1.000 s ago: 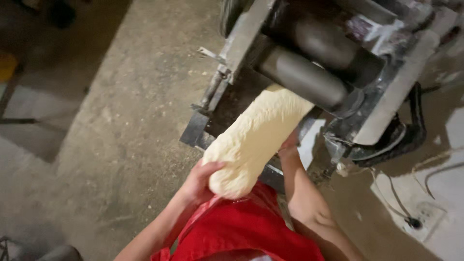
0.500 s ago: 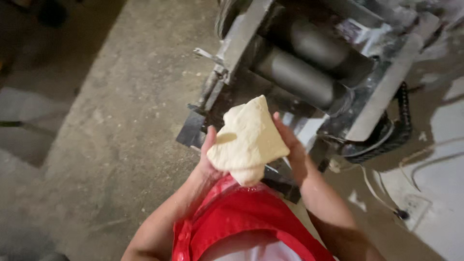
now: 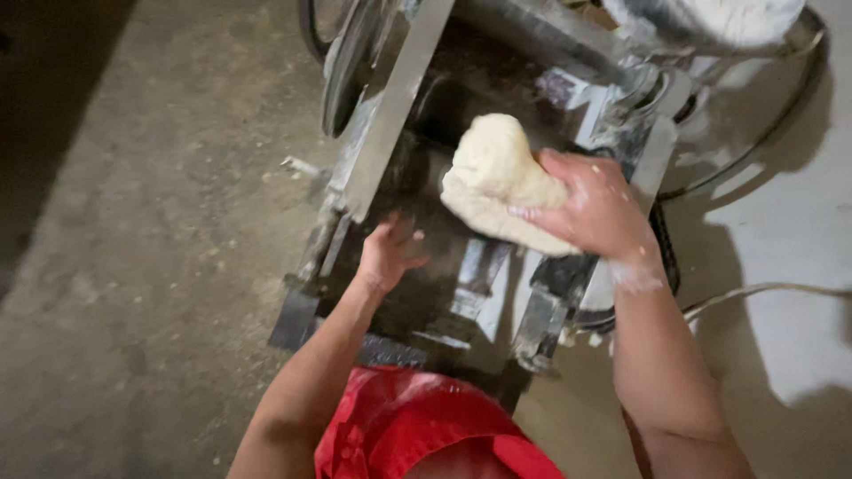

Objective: The person repeatedly feeds a piece of dough through an electric roller by hand, catching it from underneath and folding it before feeding it back through, while occasionally sprinkling flour onto the rollers.

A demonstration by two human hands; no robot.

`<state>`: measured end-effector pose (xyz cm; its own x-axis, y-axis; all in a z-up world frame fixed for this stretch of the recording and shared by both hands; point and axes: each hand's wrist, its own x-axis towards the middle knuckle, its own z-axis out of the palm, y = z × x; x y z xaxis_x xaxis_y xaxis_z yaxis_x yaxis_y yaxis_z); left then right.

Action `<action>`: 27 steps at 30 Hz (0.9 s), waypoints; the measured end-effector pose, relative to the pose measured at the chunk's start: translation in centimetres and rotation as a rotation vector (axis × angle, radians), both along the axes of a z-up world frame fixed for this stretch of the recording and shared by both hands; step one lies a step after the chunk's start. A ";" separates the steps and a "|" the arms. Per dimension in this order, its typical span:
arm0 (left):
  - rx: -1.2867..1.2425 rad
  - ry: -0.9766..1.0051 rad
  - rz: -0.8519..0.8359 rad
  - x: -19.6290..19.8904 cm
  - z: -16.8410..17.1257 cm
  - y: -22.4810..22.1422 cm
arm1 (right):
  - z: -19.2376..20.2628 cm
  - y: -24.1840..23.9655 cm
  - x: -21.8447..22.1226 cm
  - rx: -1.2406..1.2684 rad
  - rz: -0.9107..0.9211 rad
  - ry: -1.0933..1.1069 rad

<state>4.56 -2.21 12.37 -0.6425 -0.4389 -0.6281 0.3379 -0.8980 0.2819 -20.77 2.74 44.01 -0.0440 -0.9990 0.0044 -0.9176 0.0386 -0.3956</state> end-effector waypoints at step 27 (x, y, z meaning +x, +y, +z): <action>0.193 0.092 0.022 -3.3 -6.1 5.7 | -25.6 16.8 7.3 0.277 -0.493 -0.855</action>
